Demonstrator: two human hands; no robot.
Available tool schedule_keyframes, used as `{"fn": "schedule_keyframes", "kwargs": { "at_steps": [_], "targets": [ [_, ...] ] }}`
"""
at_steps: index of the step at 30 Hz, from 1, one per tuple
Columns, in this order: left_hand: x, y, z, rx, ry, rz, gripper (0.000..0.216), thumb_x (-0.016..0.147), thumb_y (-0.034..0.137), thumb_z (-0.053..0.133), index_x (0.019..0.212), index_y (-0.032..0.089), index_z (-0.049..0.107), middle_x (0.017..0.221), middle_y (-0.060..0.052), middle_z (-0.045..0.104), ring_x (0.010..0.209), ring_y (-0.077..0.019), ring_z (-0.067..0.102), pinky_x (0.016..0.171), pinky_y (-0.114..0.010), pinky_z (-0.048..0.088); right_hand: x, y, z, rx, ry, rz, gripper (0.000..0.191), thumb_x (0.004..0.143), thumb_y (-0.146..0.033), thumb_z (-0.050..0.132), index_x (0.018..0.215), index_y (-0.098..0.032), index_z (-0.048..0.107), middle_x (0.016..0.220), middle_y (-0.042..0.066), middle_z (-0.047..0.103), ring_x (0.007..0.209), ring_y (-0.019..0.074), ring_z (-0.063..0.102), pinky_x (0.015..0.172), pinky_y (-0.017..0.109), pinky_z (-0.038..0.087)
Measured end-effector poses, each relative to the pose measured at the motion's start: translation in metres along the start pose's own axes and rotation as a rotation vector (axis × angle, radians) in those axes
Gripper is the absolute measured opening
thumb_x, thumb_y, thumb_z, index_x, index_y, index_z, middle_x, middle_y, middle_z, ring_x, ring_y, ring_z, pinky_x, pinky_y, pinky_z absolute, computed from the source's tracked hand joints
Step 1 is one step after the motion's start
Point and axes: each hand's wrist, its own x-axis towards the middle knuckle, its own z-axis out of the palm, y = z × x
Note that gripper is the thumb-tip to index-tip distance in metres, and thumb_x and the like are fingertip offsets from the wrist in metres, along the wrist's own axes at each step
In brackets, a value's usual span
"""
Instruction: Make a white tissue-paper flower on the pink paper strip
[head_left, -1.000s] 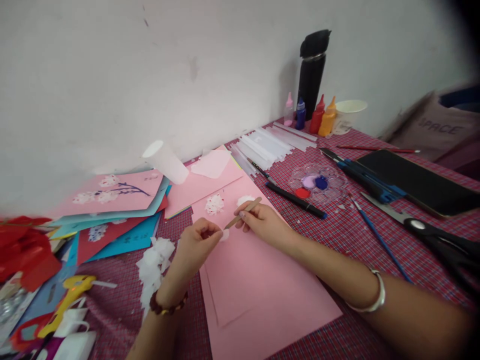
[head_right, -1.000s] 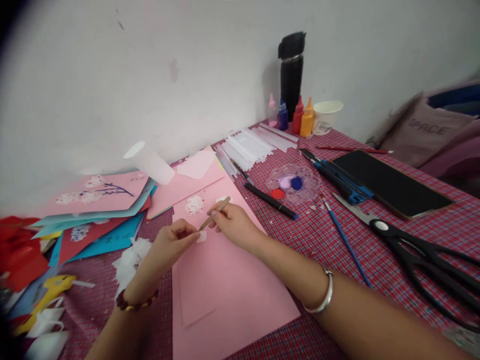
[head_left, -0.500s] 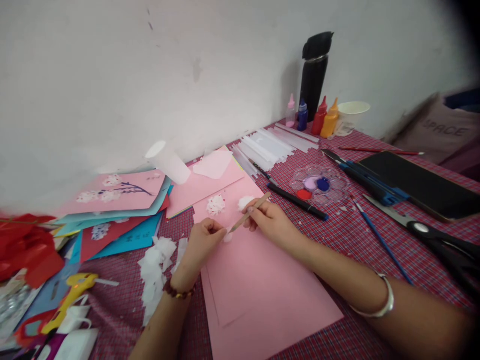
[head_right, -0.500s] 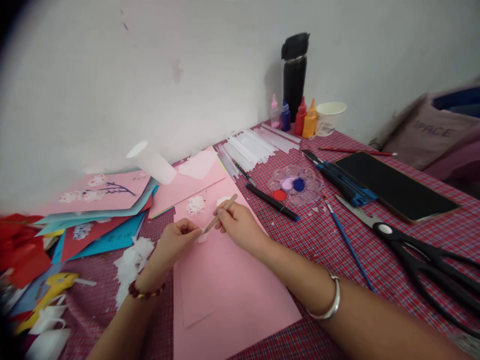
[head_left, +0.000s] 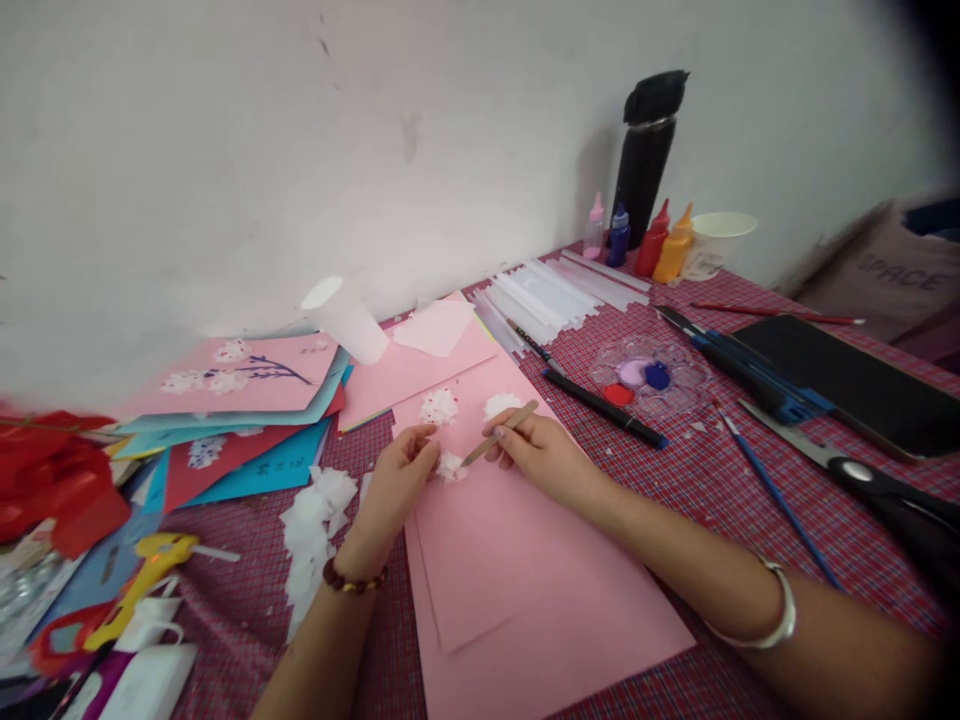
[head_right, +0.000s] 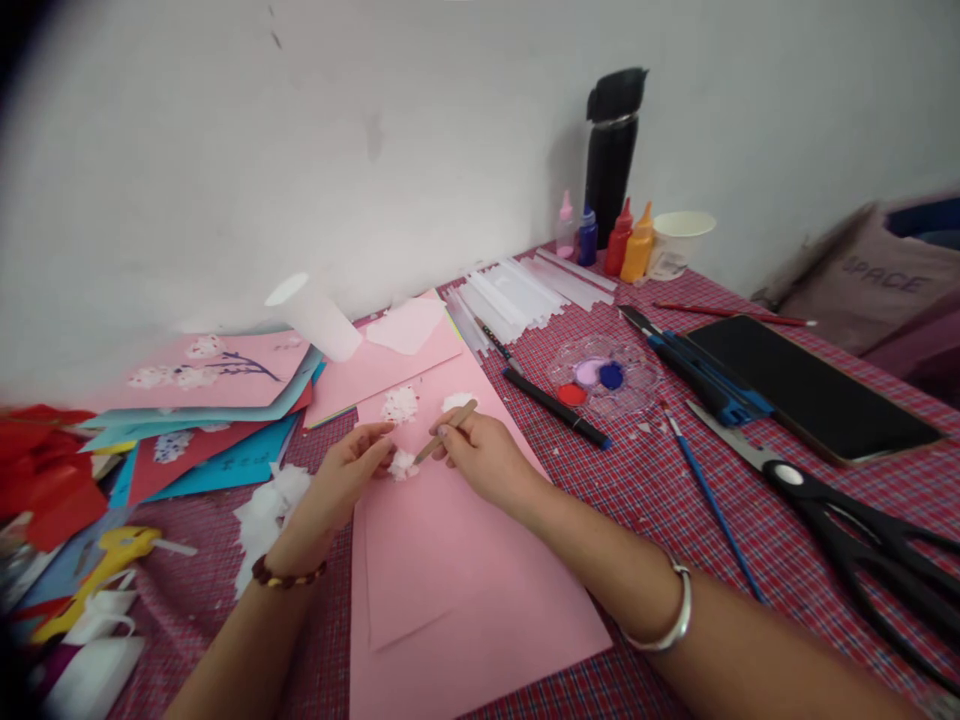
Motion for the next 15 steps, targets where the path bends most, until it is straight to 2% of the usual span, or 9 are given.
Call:
{"fn": "schedule_keyframes", "kwargs": {
  "at_steps": [5, 9, 12, 15],
  "targets": [
    [-0.001, -0.001, 0.002, -0.041, -0.002, -0.020, 0.035, 0.077, 0.033, 0.057, 0.105, 0.013, 0.059, 0.082, -0.002, 0.061, 0.066, -0.0112, 0.056, 0.063, -0.024, 0.045, 0.000, 0.004, 0.001, -0.023, -0.030, -0.031, 0.019, 0.085, -0.025, 0.045, 0.086, -0.014, 0.061, 0.072, 0.003, 0.062, 0.062, 0.0137, 0.058, 0.060, 0.027, 0.048],
    [-0.005, 0.015, -0.002, -0.092, 0.009, -0.046, 0.035, 0.072, 0.034, 0.060, 0.100, 0.013, 0.060, 0.075, -0.001, 0.060, 0.062, -0.0113, 0.055, 0.060, -0.024, 0.044, 0.002, 0.013, -0.003, 0.026, 0.015, -0.023, 0.020, 0.086, -0.029, 0.046, 0.088, -0.015, 0.060, 0.069, 0.003, 0.063, 0.060, 0.0148, 0.059, 0.059, 0.029, 0.048],
    [-0.010, 0.028, -0.023, -0.082, 0.088, 0.000, 0.031, 0.068, 0.035, 0.062, 0.091, 0.014, 0.062, 0.074, 0.000, 0.060, 0.061, -0.0103, 0.053, 0.059, -0.023, 0.043, 0.004, 0.021, -0.013, 0.129, 0.127, -0.011, 0.018, 0.086, -0.031, 0.048, 0.086, -0.017, 0.058, 0.065, 0.002, 0.063, 0.056, 0.0143, 0.057, 0.056, 0.028, 0.047],
    [-0.021, 0.030, -0.057, 0.067, 0.114, 0.061, 0.020, 0.071, 0.034, 0.061, 0.078, 0.015, 0.061, 0.065, 0.003, 0.054, 0.056, -0.0089, 0.047, 0.053, -0.021, 0.038, 0.003, 0.025, -0.021, 0.172, 0.149, -0.010, 0.018, 0.087, -0.034, 0.049, 0.086, -0.018, 0.058, 0.064, 0.001, 0.062, 0.055, 0.0139, 0.056, 0.055, 0.027, 0.045]
  ]
}}
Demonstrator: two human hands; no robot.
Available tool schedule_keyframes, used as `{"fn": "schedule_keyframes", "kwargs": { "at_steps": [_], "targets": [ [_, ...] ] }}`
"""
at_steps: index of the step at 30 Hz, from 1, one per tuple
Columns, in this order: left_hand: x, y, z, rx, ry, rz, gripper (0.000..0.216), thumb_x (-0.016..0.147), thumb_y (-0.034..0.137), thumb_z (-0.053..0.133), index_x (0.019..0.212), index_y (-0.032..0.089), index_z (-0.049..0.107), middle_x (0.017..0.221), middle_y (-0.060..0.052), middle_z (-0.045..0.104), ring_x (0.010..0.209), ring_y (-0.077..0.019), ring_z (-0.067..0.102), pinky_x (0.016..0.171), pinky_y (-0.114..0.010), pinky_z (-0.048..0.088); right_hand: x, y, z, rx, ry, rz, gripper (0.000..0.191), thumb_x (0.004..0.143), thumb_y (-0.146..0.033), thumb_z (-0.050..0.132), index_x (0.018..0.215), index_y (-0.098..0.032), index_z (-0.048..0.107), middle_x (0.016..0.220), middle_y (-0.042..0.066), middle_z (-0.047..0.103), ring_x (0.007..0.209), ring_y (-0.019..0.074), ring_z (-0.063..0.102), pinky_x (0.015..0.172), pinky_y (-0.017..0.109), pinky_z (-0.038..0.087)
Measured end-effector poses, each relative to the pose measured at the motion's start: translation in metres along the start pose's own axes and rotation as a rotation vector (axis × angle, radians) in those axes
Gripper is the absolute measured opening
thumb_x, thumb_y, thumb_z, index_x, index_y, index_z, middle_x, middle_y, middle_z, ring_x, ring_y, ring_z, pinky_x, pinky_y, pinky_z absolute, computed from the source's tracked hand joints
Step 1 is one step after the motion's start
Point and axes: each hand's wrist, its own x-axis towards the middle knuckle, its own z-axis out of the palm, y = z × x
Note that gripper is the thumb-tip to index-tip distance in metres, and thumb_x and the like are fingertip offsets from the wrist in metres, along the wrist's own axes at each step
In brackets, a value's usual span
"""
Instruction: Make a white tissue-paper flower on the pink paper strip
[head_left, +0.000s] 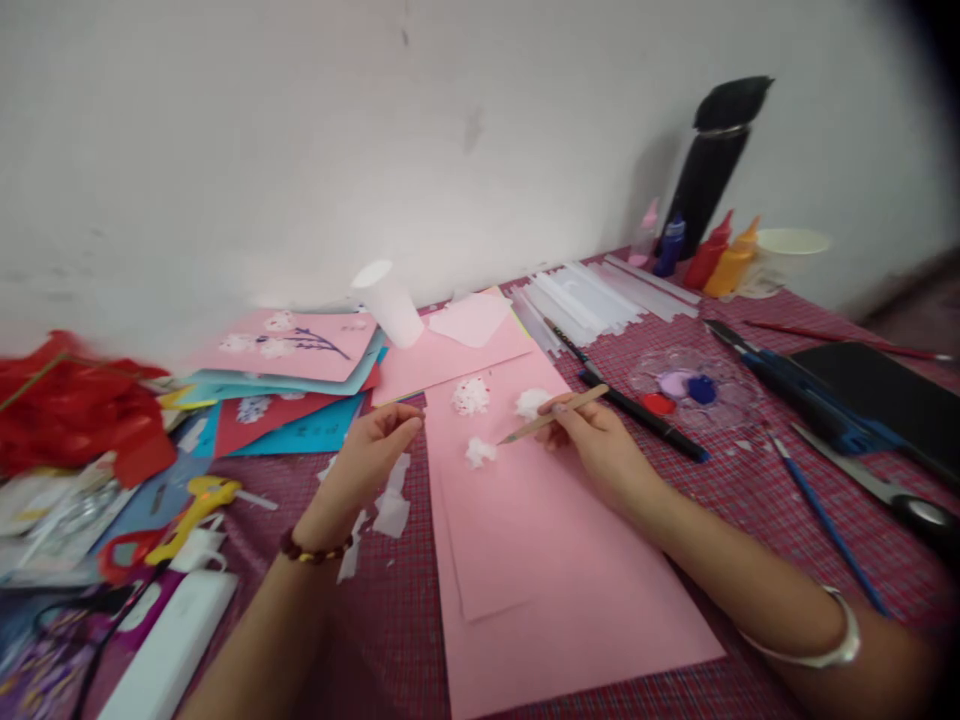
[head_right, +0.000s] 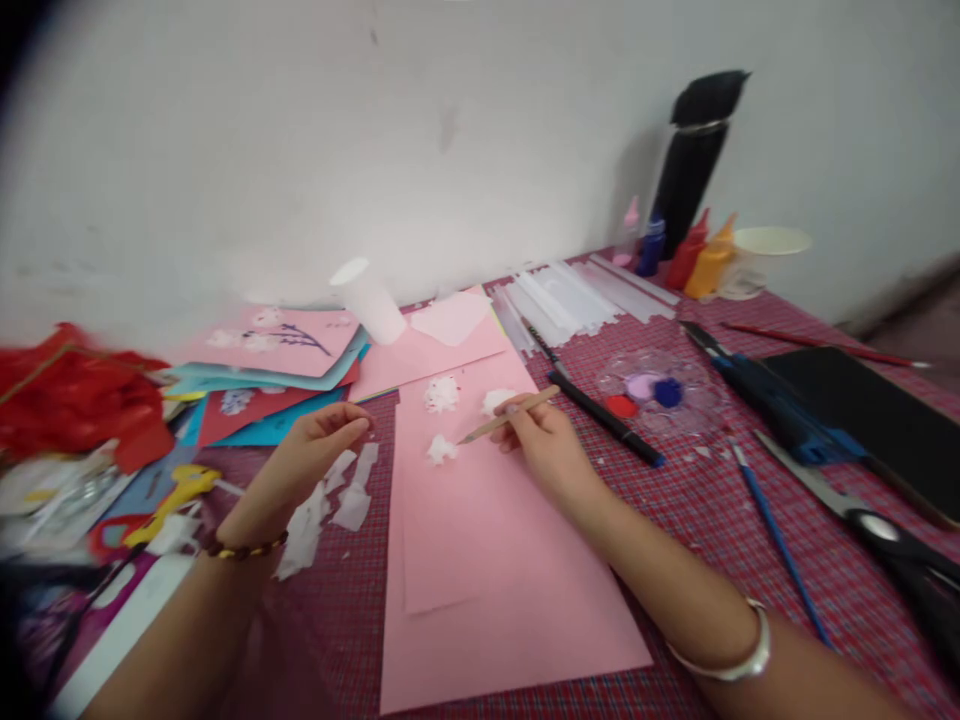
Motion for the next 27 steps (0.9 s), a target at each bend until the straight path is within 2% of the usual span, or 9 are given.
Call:
{"fn": "schedule_keyframes", "kwargs": {
  "at_steps": [3, 6, 8, 11, 13, 14, 18, 22, 27],
  "targets": [
    [-0.019, -0.012, -0.031, 0.170, -0.018, 0.024, 0.016, 0.073, 0.031, 0.059, 0.068, 0.016, 0.057, 0.058, 0.004, 0.050, 0.052, -0.0089, 0.044, 0.050, -0.020, 0.035, -0.003, -0.005, 0.000, -0.029, -0.047, -0.008, 0.018, 0.085, -0.035, 0.053, 0.085, -0.019, 0.060, 0.065, 0.001, 0.063, 0.058, 0.0142, 0.057, 0.056, 0.027, 0.044],
    [-0.047, -0.029, -0.046, 0.374, -0.032, 0.080, 0.012, 0.075, 0.025, 0.055, 0.067, 0.016, 0.058, 0.062, 0.001, 0.056, 0.057, -0.0121, 0.051, 0.054, -0.023, 0.040, -0.008, -0.016, 0.008, -0.072, -0.102, -0.005, 0.019, 0.082, -0.038, 0.056, 0.081, -0.019, 0.061, 0.063, 0.002, 0.062, 0.059, 0.0154, 0.057, 0.057, 0.029, 0.045],
    [-0.064, -0.039, -0.047, 0.547, -0.073, 0.166, 0.010, 0.075, 0.018, 0.052, 0.077, 0.016, 0.062, 0.074, -0.003, 0.062, 0.069, -0.0162, 0.058, 0.064, -0.027, 0.046, -0.012, -0.023, 0.014, -0.099, -0.111, -0.002, 0.020, 0.080, -0.040, 0.057, 0.078, -0.020, 0.061, 0.062, 0.002, 0.061, 0.058, 0.0160, 0.056, 0.057, 0.030, 0.045],
    [-0.084, -0.048, -0.041, 0.842, -0.114, 0.359, 0.036, 0.074, 0.005, 0.046, 0.102, 0.019, 0.062, 0.104, -0.009, 0.064, 0.098, -0.0225, 0.058, 0.085, -0.036, 0.046, -0.015, -0.032, 0.020, -0.129, -0.098, -0.008, 0.022, 0.078, -0.043, 0.058, 0.076, -0.021, 0.060, 0.060, 0.002, 0.060, 0.057, 0.0165, 0.056, 0.057, 0.031, 0.046],
    [-0.090, -0.052, -0.038, 0.990, -0.078, 0.474, 0.042, 0.075, 0.002, 0.042, 0.107, 0.021, 0.061, 0.113, -0.010, 0.061, 0.107, -0.0254, 0.054, 0.088, -0.040, 0.044, -0.017, -0.036, 0.023, -0.147, -0.101, -0.014, 0.023, 0.078, -0.044, 0.058, 0.075, -0.021, 0.060, 0.060, 0.002, 0.060, 0.057, 0.0166, 0.056, 0.056, 0.032, 0.046],
    [-0.091, -0.052, -0.037, 1.027, -0.053, 0.521, 0.038, 0.077, 0.002, 0.042, 0.102, 0.021, 0.063, 0.112, -0.011, 0.062, 0.106, -0.0263, 0.054, 0.087, -0.041, 0.044, -0.017, -0.037, 0.024, -0.153, -0.106, -0.014, 0.023, 0.078, -0.044, 0.057, 0.075, -0.021, 0.059, 0.059, 0.002, 0.060, 0.056, 0.0164, 0.056, 0.056, 0.031, 0.046],
    [-0.079, -0.047, -0.037, 0.892, 0.061, 0.620, 0.016, 0.081, 0.013, 0.048, 0.076, 0.020, 0.062, 0.097, -0.010, 0.063, 0.095, -0.0251, 0.057, 0.082, -0.040, 0.044, -0.017, -0.035, 0.023, -0.146, -0.133, 0.000, 0.022, 0.079, -0.041, 0.055, 0.078, -0.019, 0.059, 0.058, 0.001, 0.059, 0.055, 0.0150, 0.055, 0.055, 0.030, 0.045],
    [-0.055, -0.030, -0.030, 0.596, 0.103, 0.501, 0.010, 0.081, 0.020, 0.053, 0.070, 0.020, 0.055, 0.089, -0.005, 0.062, 0.088, -0.0197, 0.057, 0.080, -0.033, 0.043, -0.016, -0.030, 0.023, -0.139, -0.130, -0.005, 0.020, 0.081, -0.038, 0.052, 0.079, -0.018, 0.057, 0.059, 0.000, 0.059, 0.055, 0.0142, 0.054, 0.055, 0.029, 0.044],
    [-0.028, -0.016, -0.003, 0.403, 0.070, 0.344, 0.011, 0.080, 0.021, 0.051, 0.069, 0.020, 0.050, 0.070, 0.002, 0.055, 0.066, -0.0129, 0.052, 0.065, -0.025, 0.040, -0.013, -0.028, 0.029, -0.148, -0.139, -0.027, 0.022, 0.081, -0.040, 0.051, 0.079, -0.019, 0.056, 0.058, 0.000, 0.058, 0.054, 0.0141, 0.054, 0.055, 0.029, 0.044]
  ]
}}
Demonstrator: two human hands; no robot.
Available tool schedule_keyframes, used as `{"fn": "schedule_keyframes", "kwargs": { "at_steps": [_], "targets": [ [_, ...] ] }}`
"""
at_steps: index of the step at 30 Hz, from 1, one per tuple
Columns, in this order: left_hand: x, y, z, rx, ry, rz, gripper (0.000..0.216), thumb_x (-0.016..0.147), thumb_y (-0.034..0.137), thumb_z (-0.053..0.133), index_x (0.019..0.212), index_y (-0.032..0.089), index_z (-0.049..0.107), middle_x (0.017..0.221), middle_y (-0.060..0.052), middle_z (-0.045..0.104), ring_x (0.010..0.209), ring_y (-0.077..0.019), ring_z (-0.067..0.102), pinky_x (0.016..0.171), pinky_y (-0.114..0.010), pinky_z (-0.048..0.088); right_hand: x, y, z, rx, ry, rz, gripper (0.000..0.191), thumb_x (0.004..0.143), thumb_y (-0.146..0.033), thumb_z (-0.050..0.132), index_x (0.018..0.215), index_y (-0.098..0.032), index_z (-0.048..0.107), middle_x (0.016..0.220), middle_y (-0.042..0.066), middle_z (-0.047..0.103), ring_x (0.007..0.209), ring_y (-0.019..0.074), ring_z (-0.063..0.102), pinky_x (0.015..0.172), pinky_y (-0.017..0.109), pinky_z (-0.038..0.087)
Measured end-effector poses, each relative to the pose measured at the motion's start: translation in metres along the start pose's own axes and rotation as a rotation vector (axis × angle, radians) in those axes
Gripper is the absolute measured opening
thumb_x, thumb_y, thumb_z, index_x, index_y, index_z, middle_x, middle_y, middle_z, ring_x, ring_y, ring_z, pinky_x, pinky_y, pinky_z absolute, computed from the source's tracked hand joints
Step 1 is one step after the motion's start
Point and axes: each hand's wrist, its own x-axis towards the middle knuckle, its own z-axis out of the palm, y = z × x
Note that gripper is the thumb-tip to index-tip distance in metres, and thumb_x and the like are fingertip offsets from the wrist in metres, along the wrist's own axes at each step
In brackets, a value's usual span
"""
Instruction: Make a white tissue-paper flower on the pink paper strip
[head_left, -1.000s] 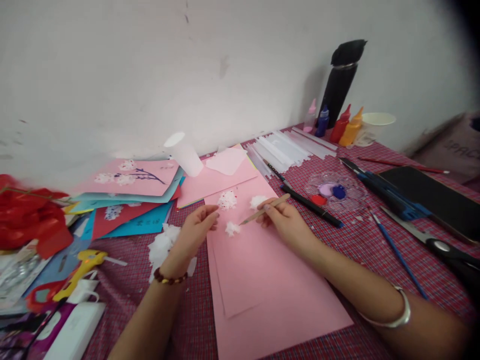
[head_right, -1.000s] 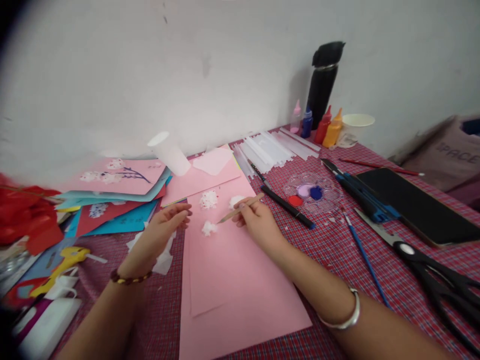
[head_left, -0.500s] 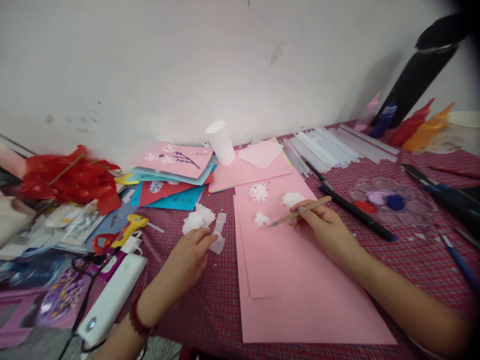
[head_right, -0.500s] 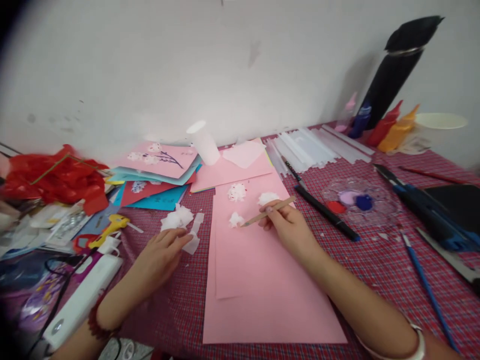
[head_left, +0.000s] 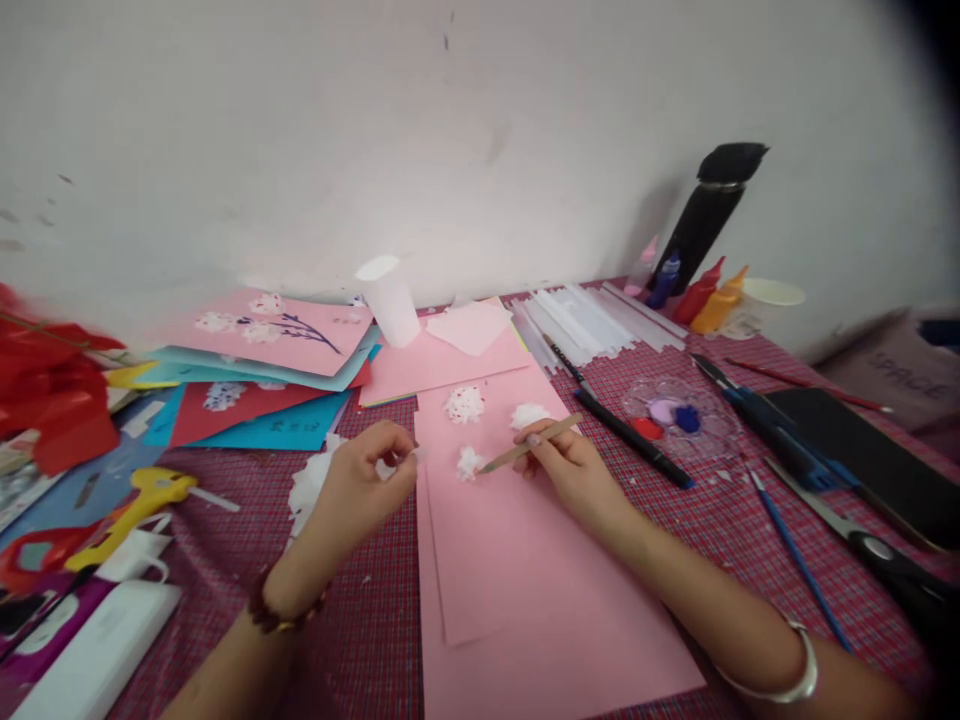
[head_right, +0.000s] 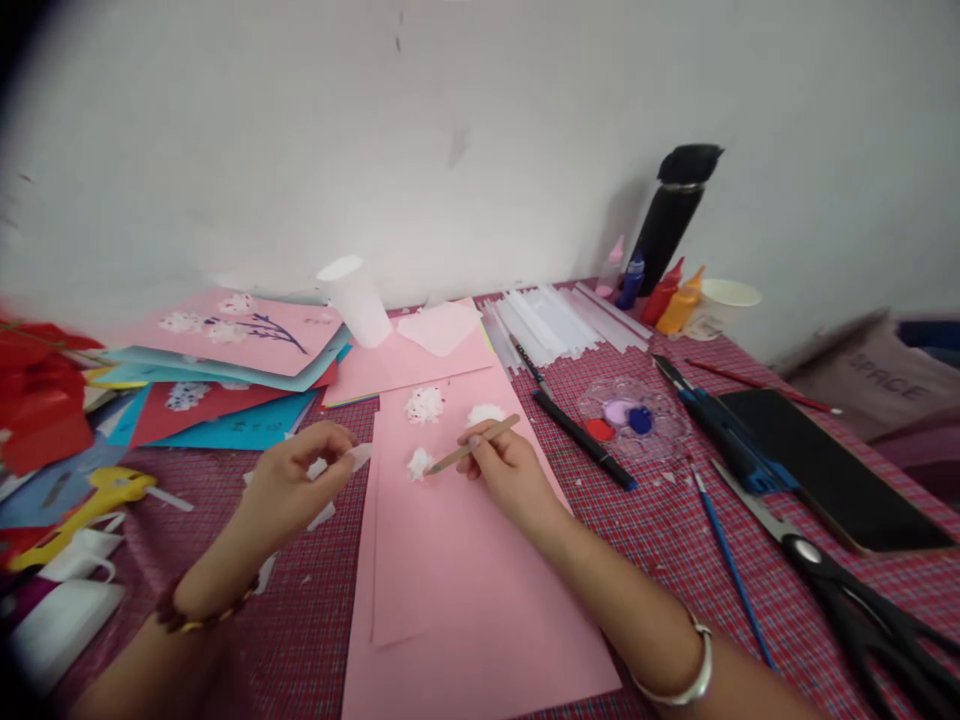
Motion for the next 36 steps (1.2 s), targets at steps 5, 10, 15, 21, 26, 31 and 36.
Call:
{"fn": "schedule_keyframes", "kwargs": {
  "at_steps": [5, 10, 15, 21, 26, 31, 36],
  "targets": [
    [0.006, -0.002, 0.023, -0.148, -0.061, -0.079, 0.010, 0.075, 0.016, 0.050, 0.066, 0.019, 0.048, 0.065, 0.003, 0.051, 0.062, -0.0119, 0.048, 0.060, -0.023, 0.037, 0.003, 0.001, 0.002, -0.013, -0.028, 0.005, 0.023, 0.082, -0.040, 0.051, 0.082, -0.018, 0.058, 0.062, 0.001, 0.060, 0.057, 0.0142, 0.056, 0.058, 0.030, 0.047],
    [0.001, -0.014, 0.035, -0.282, -0.124, -0.139, 0.008, 0.072, 0.017, 0.050, 0.065, 0.018, 0.048, 0.064, 0.002, 0.050, 0.061, -0.0125, 0.046, 0.057, -0.023, 0.036, 0.003, 0.002, 0.002, -0.073, -0.072, 0.000, 0.022, 0.084, -0.038, 0.050, 0.087, -0.018, 0.060, 0.068, 0.002, 0.064, 0.062, 0.0142, 0.058, 0.061, 0.030, 0.048],
    [0.004, -0.010, 0.042, -0.281, -0.208, -0.182, 0.007, 0.070, 0.019, 0.050, 0.063, 0.018, 0.049, 0.061, 0.002, 0.050, 0.059, -0.0129, 0.045, 0.054, -0.023, 0.033, 0.003, 0.004, 0.001, -0.100, -0.057, -0.003, 0.022, 0.085, -0.038, 0.049, 0.090, -0.019, 0.059, 0.073, 0.003, 0.065, 0.062, 0.0140, 0.058, 0.062, 0.030, 0.049],
    [0.005, 0.004, 0.021, -0.408, -0.336, -0.152, 0.014, 0.071, 0.025, 0.054, 0.060, 0.018, 0.050, 0.075, -0.003, 0.058, 0.071, -0.0162, 0.052, 0.065, -0.027, 0.040, 0.004, 0.004, 0.002, -0.089, -0.047, 0.009, 0.020, 0.085, -0.035, 0.048, 0.090, -0.019, 0.059, 0.072, 0.003, 0.065, 0.060, 0.0139, 0.058, 0.061, 0.030, 0.049],
    [0.002, -0.002, 0.022, -0.556, -0.503, -0.091, 0.016, 0.075, 0.030, 0.058, 0.066, 0.018, 0.059, 0.071, -0.002, 0.058, 0.068, -0.0147, 0.052, 0.064, -0.025, 0.040, 0.005, 0.005, 0.002, -0.067, -0.046, 0.008, 0.020, 0.085, -0.036, 0.049, 0.089, -0.019, 0.059, 0.069, 0.002, 0.064, 0.060, 0.0137, 0.059, 0.060, 0.029, 0.049],
    [0.015, -0.004, 0.030, -0.286, -0.419, -0.149, 0.014, 0.076, 0.028, 0.056, 0.074, 0.019, 0.066, 0.069, -0.002, 0.063, 0.066, -0.0162, 0.054, 0.057, -0.024, 0.039, 0.005, 0.007, 0.001, -0.064, -0.044, 0.002, 0.021, 0.085, -0.035, 0.048, 0.089, -0.018, 0.060, 0.070, 0.002, 0.064, 0.060, 0.0135, 0.058, 0.060, 0.029, 0.049],
    [0.025, -0.004, 0.025, -0.103, -0.568, -0.030, 0.014, 0.073, 0.020, 0.052, 0.070, 0.020, 0.066, 0.068, -0.001, 0.063, 0.062, -0.0164, 0.054, 0.057, -0.024, 0.037, 0.005, 0.005, 0.001, -0.062, -0.045, 0.013, 0.021, 0.085, -0.034, 0.047, 0.089, -0.018, 0.060, 0.070, 0.002, 0.064, 0.060, 0.0136, 0.058, 0.061, 0.029, 0.049]
  ]
}}
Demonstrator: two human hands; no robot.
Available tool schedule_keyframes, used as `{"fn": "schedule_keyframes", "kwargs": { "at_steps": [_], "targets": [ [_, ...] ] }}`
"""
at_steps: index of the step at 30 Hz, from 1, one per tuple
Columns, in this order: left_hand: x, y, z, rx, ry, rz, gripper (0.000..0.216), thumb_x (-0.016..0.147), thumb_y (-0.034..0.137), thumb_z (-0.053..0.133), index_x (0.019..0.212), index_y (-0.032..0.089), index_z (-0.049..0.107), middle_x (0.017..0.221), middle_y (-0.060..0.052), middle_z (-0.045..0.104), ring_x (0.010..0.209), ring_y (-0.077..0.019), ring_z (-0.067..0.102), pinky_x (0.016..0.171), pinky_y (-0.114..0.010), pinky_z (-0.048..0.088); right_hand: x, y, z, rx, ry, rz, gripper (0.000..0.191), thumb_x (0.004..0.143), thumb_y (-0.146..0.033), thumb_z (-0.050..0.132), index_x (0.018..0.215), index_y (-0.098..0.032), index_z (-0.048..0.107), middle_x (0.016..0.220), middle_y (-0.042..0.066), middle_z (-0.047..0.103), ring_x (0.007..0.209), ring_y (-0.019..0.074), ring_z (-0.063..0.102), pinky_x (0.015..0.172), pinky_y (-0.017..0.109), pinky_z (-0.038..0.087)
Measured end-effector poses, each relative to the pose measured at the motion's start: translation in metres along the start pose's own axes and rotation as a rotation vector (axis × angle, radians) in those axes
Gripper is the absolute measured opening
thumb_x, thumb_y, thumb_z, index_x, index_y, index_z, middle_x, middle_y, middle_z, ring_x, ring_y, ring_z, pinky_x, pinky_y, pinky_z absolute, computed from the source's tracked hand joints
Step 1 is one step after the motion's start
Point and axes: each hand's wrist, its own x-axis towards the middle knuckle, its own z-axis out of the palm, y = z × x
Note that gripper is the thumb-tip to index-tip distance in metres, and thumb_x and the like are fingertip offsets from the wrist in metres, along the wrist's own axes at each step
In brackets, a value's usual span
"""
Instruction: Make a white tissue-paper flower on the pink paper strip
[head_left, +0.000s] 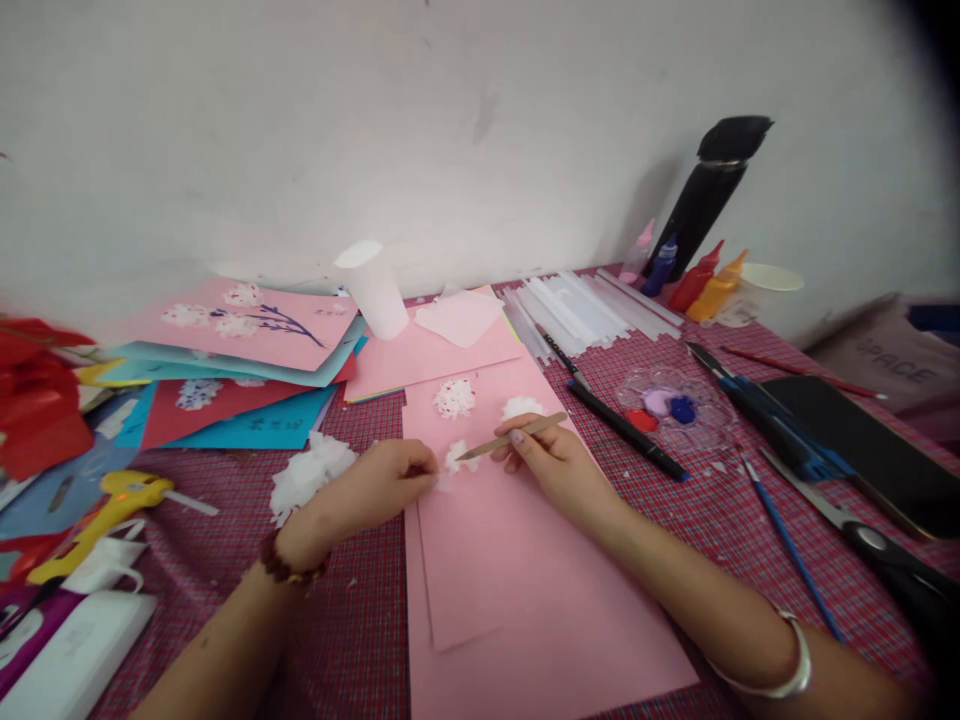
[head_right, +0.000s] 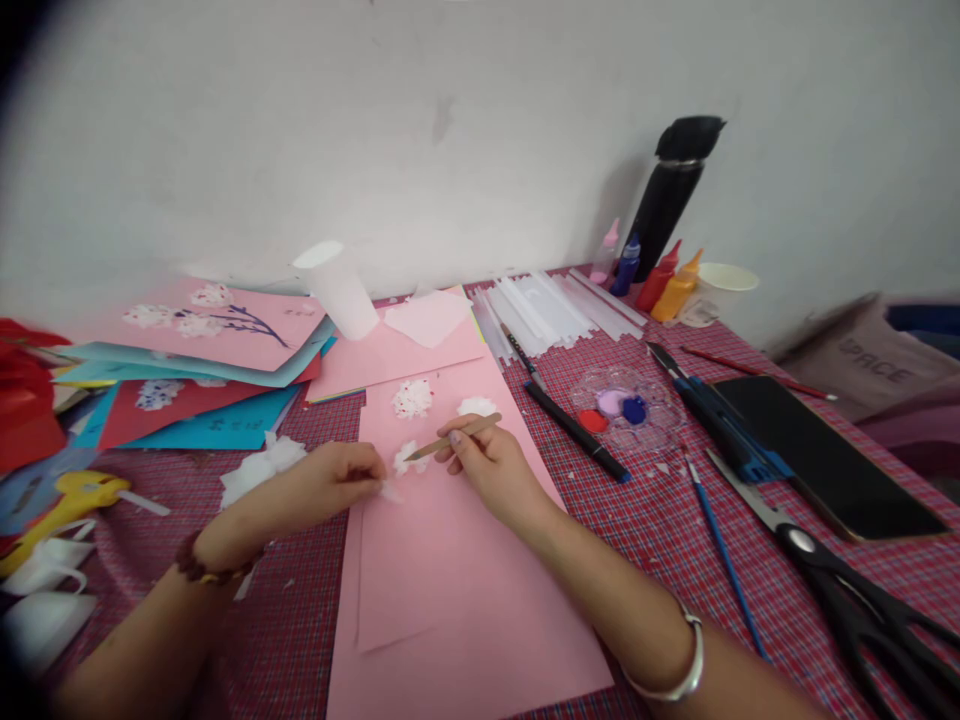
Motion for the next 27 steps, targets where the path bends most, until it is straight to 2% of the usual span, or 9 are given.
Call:
{"fn": "schedule_keyframes", "kwargs": {
  "at_steps": [5, 8, 10, 12, 14, 16, 20, 23, 27],
  "targets": [
    [-0.002, 0.011, -0.006, -0.003, -0.129, 0.102, 0.016, 0.074, 0.018, 0.050, 0.067, 0.020, 0.064, 0.073, -0.002, 0.062, 0.069, -0.0169, 0.053, 0.066, -0.026, 0.039, 0.000, -0.001, -0.001, -0.006, -0.008, -0.005, 0.021, 0.086, -0.033, 0.047, 0.090, -0.018, 0.060, 0.072, 0.002, 0.064, 0.060, 0.0135, 0.058, 0.060, 0.029, 0.049],
    [-0.008, 0.016, -0.015, -0.201, -0.194, 0.096, 0.015, 0.075, 0.028, 0.053, 0.066, 0.020, 0.062, 0.072, -0.003, 0.059, 0.068, -0.0170, 0.052, 0.065, -0.026, 0.040, -0.001, 0.001, 0.000, 0.000, 0.005, -0.023, 0.022, 0.086, -0.034, 0.047, 0.090, -0.017, 0.060, 0.071, 0.003, 0.065, 0.060, 0.0140, 0.058, 0.060, 0.030, 0.049],
    [-0.012, 0.011, -0.019, -0.388, -0.246, 0.096, 0.017, 0.075, 0.032, 0.053, 0.067, 0.020, 0.061, 0.073, -0.003, 0.059, 0.069, -0.0172, 0.053, 0.065, -0.026, 0.041, -0.001, 0.002, 0.000, 0.009, 0.013, -0.023, 0.022, 0.086, -0.035, 0.048, 0.090, -0.017, 0.060, 0.070, 0.003, 0.065, 0.059, 0.0140, 0.058, 0.060, 0.030, 0.049],
    [-0.013, 0.002, -0.016, -0.472, -0.256, 0.075, 0.016, 0.076, 0.032, 0.053, 0.071, 0.019, 0.061, 0.072, -0.003, 0.059, 0.067, -0.0160, 0.053, 0.063, -0.025, 0.041, -0.001, 0.002, 0.000, 0.010, 0.012, -0.021, 0.021, 0.086, -0.035, 0.049, 0.089, -0.017, 0.060, 0.070, 0.003, 0.065, 0.059, 0.0136, 0.058, 0.059, 0.030, 0.049],
    [-0.010, -0.006, -0.008, -0.381, -0.201, 0.023, 0.013, 0.076, 0.029, 0.053, 0.071, 0.018, 0.060, 0.066, 0.000, 0.057, 0.060, -0.0133, 0.050, 0.056, -0.023, 0.037, -0.001, 0.002, 0.000, 0.006, 0.009, -0.023, 0.022, 0.086, -0.036, 0.049, 0.088, -0.018, 0.060, 0.070, 0.003, 0.065, 0.059, 0.0134, 0.058, 0.059, 0.029, 0.049],
    [-0.005, -0.008, 0.003, -0.191, -0.120, -0.016, 0.012, 0.075, 0.026, 0.053, 0.070, 0.017, 0.060, 0.061, 0.002, 0.054, 0.057, -0.0114, 0.047, 0.052, -0.021, 0.032, -0.001, 0.002, 0.000, 0.005, 0.007, -0.024, 0.023, 0.085, -0.037, 0.049, 0.088, -0.018, 0.060, 0.070, 0.003, 0.065, 0.059, 0.0135, 0.059, 0.059, 0.029, 0.049],
    [0.003, 0.001, 0.014, 0.118, 0.025, -0.025, 0.012, 0.076, 0.023, 0.052, 0.071, 0.016, 0.060, 0.063, 0.002, 0.056, 0.058, -0.0115, 0.048, 0.053, -0.022, 0.031, -0.001, 0.002, -0.001, -0.010, 0.004, -0.015, 0.022, 0.086, -0.037, 0.050, 0.090, -0.018, 0.060, 0.072, 0.003, 0.066, 0.060, 0.0139, 0.059, 0.060, 0.030, 0.049],
    [0.006, 0.007, 0.014, 0.217, 0.089, 0.016, 0.012, 0.077, 0.020, 0.051, 0.072, 0.016, 0.061, 0.067, 0.001, 0.058, 0.061, -0.0123, 0.050, 0.055, -0.023, 0.033, -0.001, 0.005, -0.002, -0.003, 0.015, -0.018, 0.021, 0.086, -0.036, 0.051, 0.090, -0.018, 0.061, 0.071, 0.003, 0.067, 0.060, 0.0140, 0.059, 0.059, 0.030, 0.049],
    [0.008, 0.004, 0.015, 0.223, 0.166, 0.060, 0.012, 0.078, 0.016, 0.051, 0.073, 0.016, 0.061, 0.070, 0.000, 0.060, 0.065, -0.0126, 0.052, 0.058, -0.023, 0.035, -0.003, 0.006, -0.005, 0.063, 0.061, -0.039, 0.020, 0.086, -0.034, 0.053, 0.090, -0.017, 0.062, 0.070, 0.002, 0.066, 0.059, 0.0137, 0.059, 0.059, 0.029, 0.049]
  ]
}}
